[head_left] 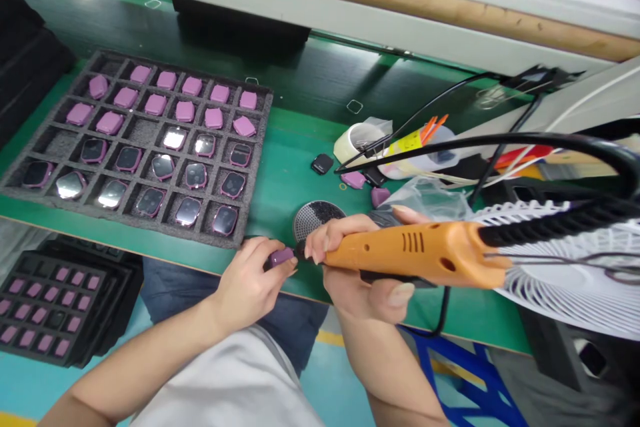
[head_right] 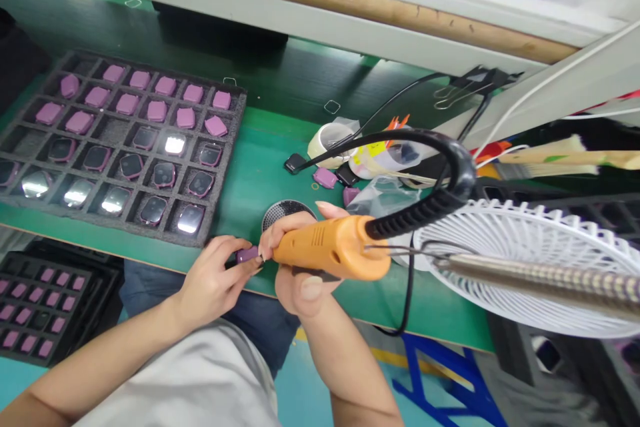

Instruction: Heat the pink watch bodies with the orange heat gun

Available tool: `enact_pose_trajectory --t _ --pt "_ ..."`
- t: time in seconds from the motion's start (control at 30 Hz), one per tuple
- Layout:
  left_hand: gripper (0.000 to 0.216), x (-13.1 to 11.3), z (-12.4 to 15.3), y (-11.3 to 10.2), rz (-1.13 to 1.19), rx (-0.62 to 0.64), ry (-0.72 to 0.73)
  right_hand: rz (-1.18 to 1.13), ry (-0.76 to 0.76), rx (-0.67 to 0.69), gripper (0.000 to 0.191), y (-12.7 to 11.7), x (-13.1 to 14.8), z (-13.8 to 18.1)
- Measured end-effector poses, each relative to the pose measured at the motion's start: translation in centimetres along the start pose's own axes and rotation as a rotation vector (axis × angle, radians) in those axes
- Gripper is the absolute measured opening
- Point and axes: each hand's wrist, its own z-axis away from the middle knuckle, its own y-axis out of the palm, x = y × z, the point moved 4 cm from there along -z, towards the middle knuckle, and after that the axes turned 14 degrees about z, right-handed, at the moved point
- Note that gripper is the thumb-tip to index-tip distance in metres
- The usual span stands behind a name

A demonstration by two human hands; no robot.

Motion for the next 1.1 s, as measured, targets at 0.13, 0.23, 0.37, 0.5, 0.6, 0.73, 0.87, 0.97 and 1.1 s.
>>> enact_pose_trajectory --t 0.13,0.23,0.37,0.5,0.6,0.73,0.87,0.97,1.1 --pt "0.025 0.1 0.1 0.1 -0.004 0.012 0.002 -0.008 0.000 0.023 0.061 0.2 0.1 -0.2" --pt "0.027 0.1 0.2 0.2 0.004 0.016 0.012 -0.015 -0.017 0.033 0.059 0.4 0.2 -0.3" --pt "0.025 0.1 0.3 0.2 -0.007 0.018 0.021 -0.028 -0.033 0.034 0.056 0.5 0.4 -0.3" --pt "0.025 0.2 0.3 0.3 -0.007 0.016 0.020 -0.028 -0.065 0.022 0.057 0.2 0.6 -0.4" --pt "0.026 0.2 0.4 0.3 -0.009 0.018 0.008 -0.013 -0.068 0.032 0.057 0.0 0.6 -0.4" --pt "0.022 0.1 0.1 0.1 0.007 0.004 -0.015 -0.012 -0.051 0.049 0.056 -0.3 0.6 -0.4" --pt "0.022 0.2 -0.4 -0.5 0.166 -0.041 -0.112 -0.028 -0.043 0.051 0.055 -0.4 1.0 -0.4" --pt "0.028 0.4 -0.7 -0.7 0.204 -0.061 -0.161 -0.057 -0.048 0.063 0.053 -0.3 1.6 -0.4" --pt "0.021 0.5 -0.7 -0.5 0.168 -0.083 -0.149 -0.088 -0.034 0.074 0.051 0.1 2.0 -0.3"
